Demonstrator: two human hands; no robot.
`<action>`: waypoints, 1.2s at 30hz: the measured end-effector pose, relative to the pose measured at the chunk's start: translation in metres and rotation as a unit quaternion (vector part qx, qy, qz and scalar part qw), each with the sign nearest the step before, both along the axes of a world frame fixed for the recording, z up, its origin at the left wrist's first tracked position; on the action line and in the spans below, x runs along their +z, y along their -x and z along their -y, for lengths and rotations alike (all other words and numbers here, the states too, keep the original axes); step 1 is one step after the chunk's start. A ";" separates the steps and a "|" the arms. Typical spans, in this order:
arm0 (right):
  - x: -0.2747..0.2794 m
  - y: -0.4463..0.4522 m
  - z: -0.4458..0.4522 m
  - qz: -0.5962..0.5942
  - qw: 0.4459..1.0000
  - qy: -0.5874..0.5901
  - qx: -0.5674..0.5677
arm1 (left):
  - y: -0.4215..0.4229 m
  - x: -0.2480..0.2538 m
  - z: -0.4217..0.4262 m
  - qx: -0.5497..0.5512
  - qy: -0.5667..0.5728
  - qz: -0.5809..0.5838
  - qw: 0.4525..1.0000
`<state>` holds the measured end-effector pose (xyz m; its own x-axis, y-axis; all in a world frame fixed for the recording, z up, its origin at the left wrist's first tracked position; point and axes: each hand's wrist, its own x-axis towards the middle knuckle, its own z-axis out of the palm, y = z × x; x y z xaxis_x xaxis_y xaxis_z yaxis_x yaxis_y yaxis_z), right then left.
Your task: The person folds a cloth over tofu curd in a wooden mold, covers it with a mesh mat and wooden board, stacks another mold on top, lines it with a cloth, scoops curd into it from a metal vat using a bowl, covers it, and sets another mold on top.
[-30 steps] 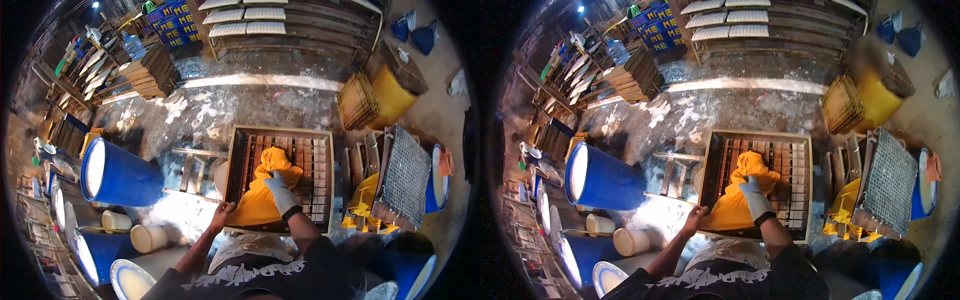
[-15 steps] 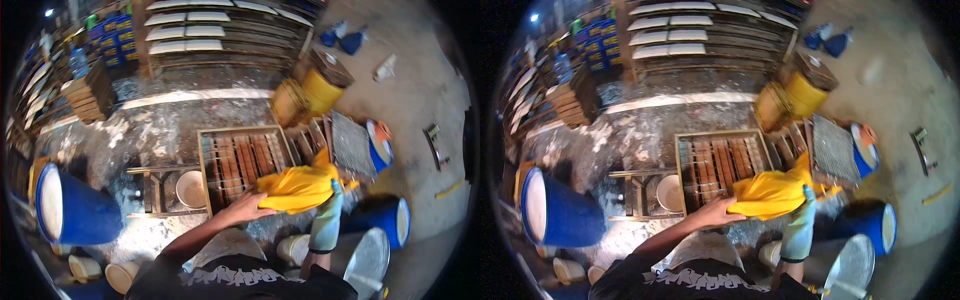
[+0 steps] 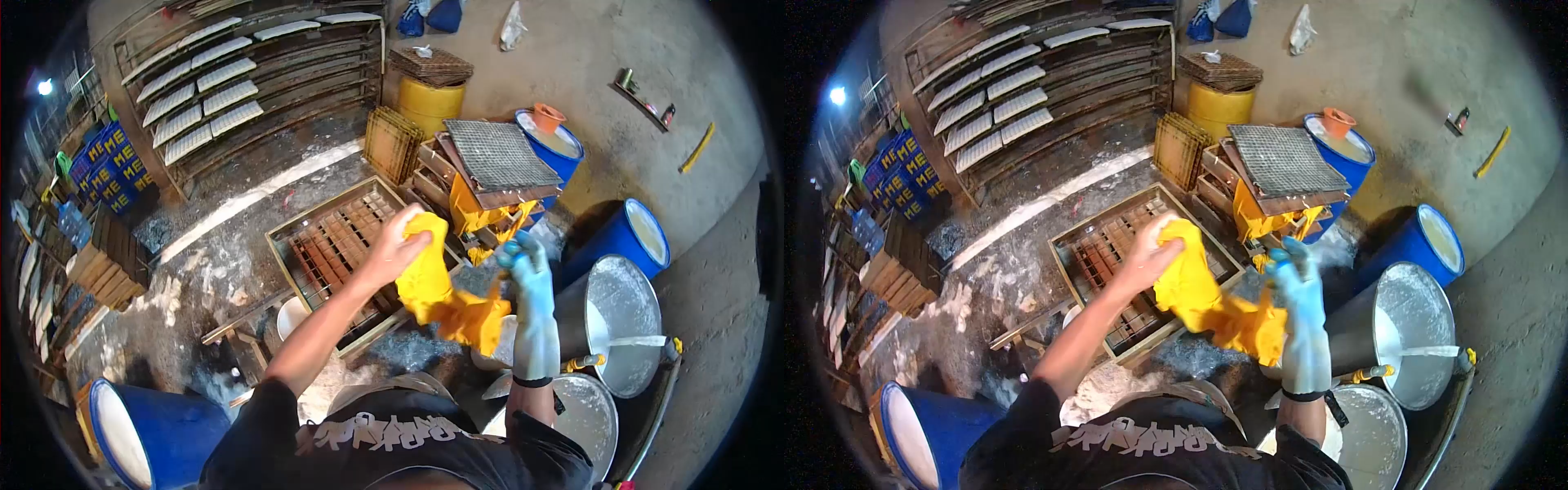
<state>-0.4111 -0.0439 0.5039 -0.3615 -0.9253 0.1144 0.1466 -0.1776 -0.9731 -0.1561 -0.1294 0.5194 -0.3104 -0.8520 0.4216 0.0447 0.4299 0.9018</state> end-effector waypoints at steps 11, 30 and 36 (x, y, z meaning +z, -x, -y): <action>-0.093 0.053 -0.005 -0.281 0.949 0.071 -0.122 | 0.128 -0.021 -0.023 -0.118 0.093 0.142 0.978; 0.170 0.007 0.005 -0.312 0.878 0.346 0.109 | 0.140 0.072 -0.065 -0.145 0.026 0.069 0.987; 0.110 0.021 0.029 0.002 0.904 0.269 0.332 | 0.110 0.106 -0.036 -0.131 0.031 0.061 0.989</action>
